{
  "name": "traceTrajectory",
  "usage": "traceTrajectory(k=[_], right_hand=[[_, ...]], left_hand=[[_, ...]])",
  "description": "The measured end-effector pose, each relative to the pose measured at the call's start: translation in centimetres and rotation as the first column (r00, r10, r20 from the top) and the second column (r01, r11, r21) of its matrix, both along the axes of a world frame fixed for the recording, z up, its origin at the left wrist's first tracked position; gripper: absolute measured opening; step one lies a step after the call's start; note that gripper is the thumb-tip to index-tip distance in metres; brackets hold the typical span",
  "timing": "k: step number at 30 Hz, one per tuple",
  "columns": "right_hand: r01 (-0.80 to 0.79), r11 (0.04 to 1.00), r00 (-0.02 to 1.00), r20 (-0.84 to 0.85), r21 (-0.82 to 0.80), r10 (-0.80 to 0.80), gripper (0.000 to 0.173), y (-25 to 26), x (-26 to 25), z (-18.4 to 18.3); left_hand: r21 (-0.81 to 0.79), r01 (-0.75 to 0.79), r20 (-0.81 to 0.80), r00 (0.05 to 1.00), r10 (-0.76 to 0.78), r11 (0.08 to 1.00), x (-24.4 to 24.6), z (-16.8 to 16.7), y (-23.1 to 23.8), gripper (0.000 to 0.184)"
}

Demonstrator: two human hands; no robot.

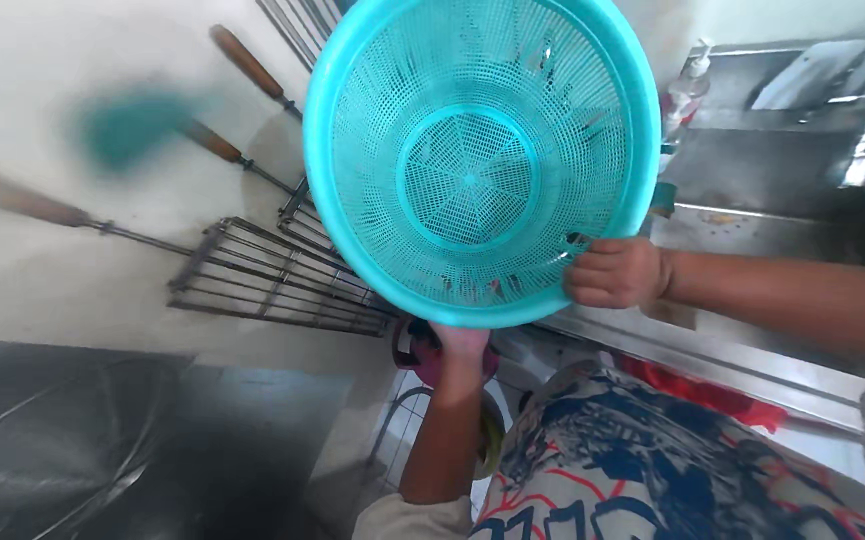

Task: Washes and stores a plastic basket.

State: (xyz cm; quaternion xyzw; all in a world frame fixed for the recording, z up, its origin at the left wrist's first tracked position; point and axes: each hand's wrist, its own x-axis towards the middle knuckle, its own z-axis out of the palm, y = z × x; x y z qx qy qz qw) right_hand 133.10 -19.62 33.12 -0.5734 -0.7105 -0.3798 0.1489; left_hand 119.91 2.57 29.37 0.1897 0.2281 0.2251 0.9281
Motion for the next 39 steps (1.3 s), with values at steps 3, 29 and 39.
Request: traceTrajectory(k=[3, 29, 39], right_hand=[[0.020, 0.999, 0.999, -0.030, 0.039, -0.019, 0.021, 0.7, 0.0, 0.1], [0.457, 0.886, 0.833, -0.309, -0.082, -0.459, 0.041, 4.1, 1.7, 0.3], [0.344, 0.938, 0.936, -0.086, 0.039, -0.340, 0.052, 5.8, 1.9, 6.0]], left_hand=[[0.037, 0.034, 0.065, 0.997, -0.036, 0.999, 0.3, 0.4, 0.9, 0.072], [0.931, 0.172, -0.210, 0.974, 0.085, 0.321, -3.2, -0.9, 9.0, 0.045], [0.620, -0.101, 0.015, 0.993, -0.118, -0.778, 2.2, 9.5, 12.0, 0.039]])
